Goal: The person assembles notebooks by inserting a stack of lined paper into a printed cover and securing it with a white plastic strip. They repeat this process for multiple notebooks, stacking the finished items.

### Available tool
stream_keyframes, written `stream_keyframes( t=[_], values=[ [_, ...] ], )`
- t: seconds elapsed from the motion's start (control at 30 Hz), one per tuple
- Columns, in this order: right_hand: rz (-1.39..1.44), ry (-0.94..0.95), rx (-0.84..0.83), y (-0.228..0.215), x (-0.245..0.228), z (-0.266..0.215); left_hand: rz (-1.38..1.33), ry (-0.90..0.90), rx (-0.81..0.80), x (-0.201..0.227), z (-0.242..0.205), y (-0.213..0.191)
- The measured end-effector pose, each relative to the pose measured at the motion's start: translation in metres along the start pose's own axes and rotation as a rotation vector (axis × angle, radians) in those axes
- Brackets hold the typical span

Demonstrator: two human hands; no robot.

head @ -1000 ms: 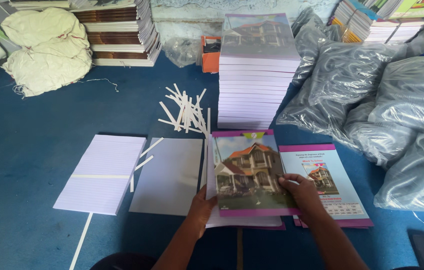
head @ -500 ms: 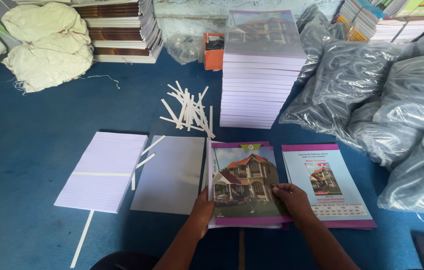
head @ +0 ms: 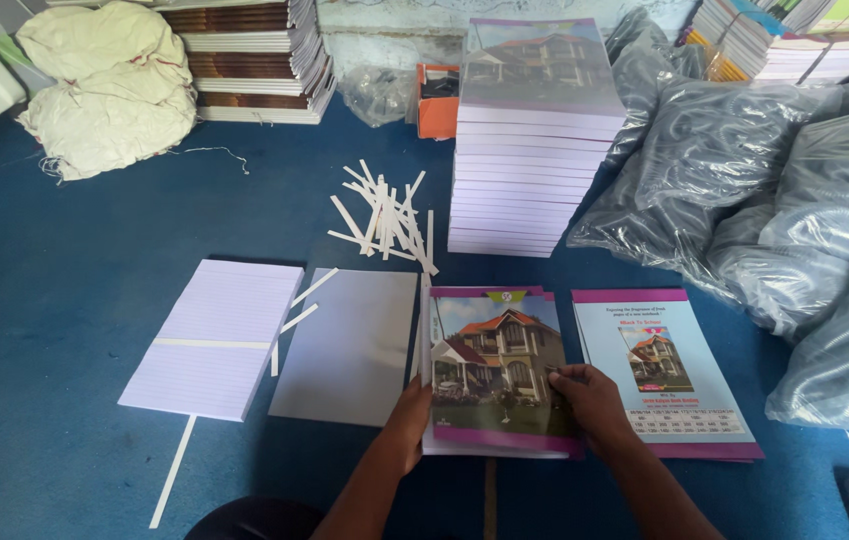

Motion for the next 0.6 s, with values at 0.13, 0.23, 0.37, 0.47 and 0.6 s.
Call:
stream_keyframes(
  t=[0.13, 0.23, 0.37, 0.47, 0.6],
  values=[
    [-0.193, -0.053, 0.050, 0.001, -0.006, -0.003, -0.120, -0.044, -0.028, -0.004, 0.005, -0.001],
    [-0.299, -0.122, 0.079, 0.004, -0.013, -0.008, -0.127, -0.039, -0.029, -0.008, 0.012, -0.004],
    [-0.425, -0.050, 0.113, 0.006, -0.017, -0.010, -0.148, -0.027, -0.034, -0.017, 0.024, -0.008],
    [-0.517, -0.075, 0.137, 0.006, -0.018, -0.009, -0.068, -0.017, -0.023, -0.021, 0.028, -0.010],
    [-0.551, -0.104, 0.135, 0.007, -0.014, -0.005, 0.037, 0.012, 0.069, -0.017, 0.025, -0.010]
  ],
)
Point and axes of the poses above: each hand's wrist, its own z-axis towards the middle knuckle, its own y-axis out of the palm, x = y × z, the point moved 4 cm from there along z, towards the middle knuckle, and after that the axes turned 3 degrees about -z, right-handed, at the moved point
